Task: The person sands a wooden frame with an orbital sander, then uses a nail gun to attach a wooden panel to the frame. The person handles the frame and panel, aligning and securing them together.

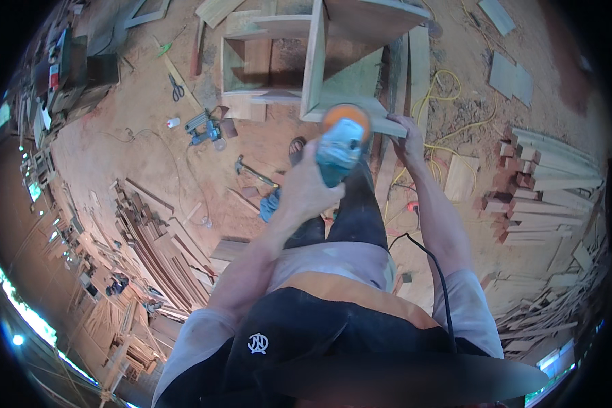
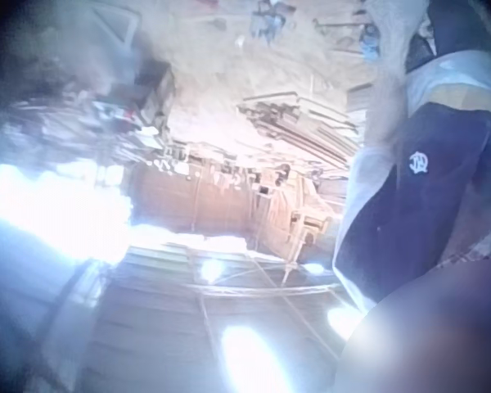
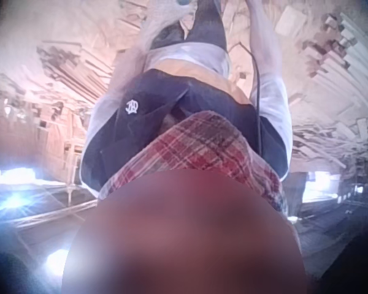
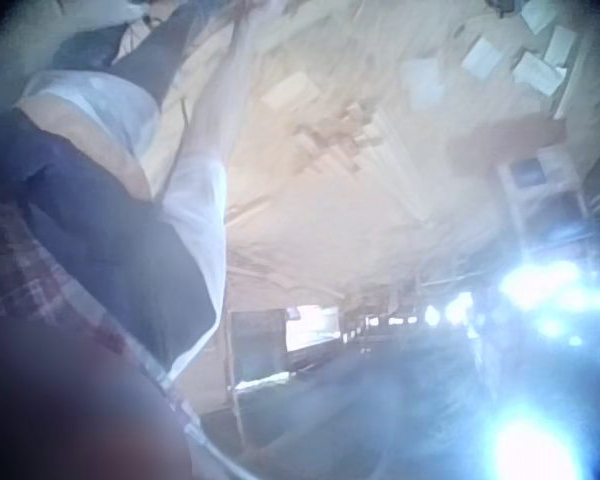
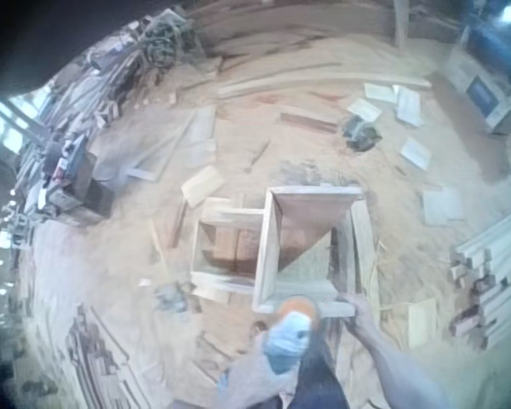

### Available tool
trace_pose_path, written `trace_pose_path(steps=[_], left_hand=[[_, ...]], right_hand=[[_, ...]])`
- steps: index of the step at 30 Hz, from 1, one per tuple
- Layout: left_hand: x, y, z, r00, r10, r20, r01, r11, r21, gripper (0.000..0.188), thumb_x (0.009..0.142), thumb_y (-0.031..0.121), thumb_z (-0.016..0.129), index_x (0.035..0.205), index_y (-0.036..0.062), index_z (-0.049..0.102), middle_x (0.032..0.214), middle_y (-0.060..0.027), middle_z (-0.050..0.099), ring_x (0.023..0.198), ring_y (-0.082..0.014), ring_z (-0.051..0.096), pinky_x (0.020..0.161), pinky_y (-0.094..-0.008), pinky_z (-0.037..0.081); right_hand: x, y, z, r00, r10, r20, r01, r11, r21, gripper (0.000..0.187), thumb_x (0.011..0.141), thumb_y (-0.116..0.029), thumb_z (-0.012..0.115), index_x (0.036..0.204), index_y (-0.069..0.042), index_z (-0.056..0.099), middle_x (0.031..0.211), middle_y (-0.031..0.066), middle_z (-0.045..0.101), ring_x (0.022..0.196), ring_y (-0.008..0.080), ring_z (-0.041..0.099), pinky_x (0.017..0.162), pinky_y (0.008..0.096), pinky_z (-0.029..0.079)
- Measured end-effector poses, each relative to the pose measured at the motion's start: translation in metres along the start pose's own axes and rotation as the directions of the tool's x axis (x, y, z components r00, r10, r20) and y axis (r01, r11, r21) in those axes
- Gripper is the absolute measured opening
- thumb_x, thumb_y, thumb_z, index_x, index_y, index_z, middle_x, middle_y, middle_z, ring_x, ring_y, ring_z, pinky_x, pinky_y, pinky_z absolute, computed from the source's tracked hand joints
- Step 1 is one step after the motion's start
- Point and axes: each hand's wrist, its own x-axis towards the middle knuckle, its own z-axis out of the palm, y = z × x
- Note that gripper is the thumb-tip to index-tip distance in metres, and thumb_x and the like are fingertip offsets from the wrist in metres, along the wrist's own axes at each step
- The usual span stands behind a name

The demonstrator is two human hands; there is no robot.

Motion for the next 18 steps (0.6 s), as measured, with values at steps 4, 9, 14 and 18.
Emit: trace_pose_path(steps=[4,9,14,18], left_hand=[[0.01,-0.03,-0.041,0.985,-0.006,-0.171,-0.003,0.999,-0.054,0.088,0.075,0.035,0.082,0.145,0.0051,0.039,0.115,-0.0289,0.07,0.108,-0.0468,0.069,0.092,-0.0511,0.055],[0.087,-0.006,-0.087,0.917,0.176,-0.357,-0.236,0.963,-0.132,0.086,0.073,0.034,0.081,0.142,0.0024,0.041,0.113,-0.0302,0.071,0.109,-0.0483,0.068,0.093,-0.0518,0.055],[0.183,0.037,-0.133,0.912,0.267,-0.312,-0.276,0.961,0.018,0.087,0.07,0.043,0.079,0.133,-0.0047,0.043,0.11,-0.0349,0.07,0.106,-0.0505,0.068,0.093,-0.0519,0.055],[0.177,0.037,-0.134,0.929,0.309,-0.203,-0.3,0.951,0.076,0.084,0.071,0.043,0.077,0.131,-0.0049,0.044,0.108,-0.0363,0.069,0.104,-0.0515,0.068,0.092,-0.0517,0.055]], right_hand=[[0.005,-0.005,-0.006,1.0,-0.018,0.001,0.018,0.999,0.027,0.041,0.073,-0.008,0.082,0.113,-0.011,0.071,0.118,0.0091,0.073,0.107,0.0345,0.066,0.094,0.0421,0.052],[0.002,-0.01,-0.009,0.998,0.051,0.025,-0.052,0.998,0.043,0.046,0.072,-0.005,0.083,0.116,-0.01,0.071,0.118,0.0101,0.073,0.109,0.035,0.066,0.096,0.0428,0.052],[0.001,-0.012,-0.011,0.994,0.097,0.056,-0.099,0.994,0.037,0.048,0.072,-0.002,0.083,0.119,-0.009,0.07,0.119,0.0106,0.073,0.111,0.0352,0.065,0.098,0.0431,0.052],[0.005,-0.012,-0.015,0.982,0.162,0.095,-0.169,0.983,0.074,0.047,0.074,-0.002,0.082,0.119,-0.008,0.07,0.12,0.0105,0.073,0.111,0.0351,0.065,0.099,0.0427,0.052]])
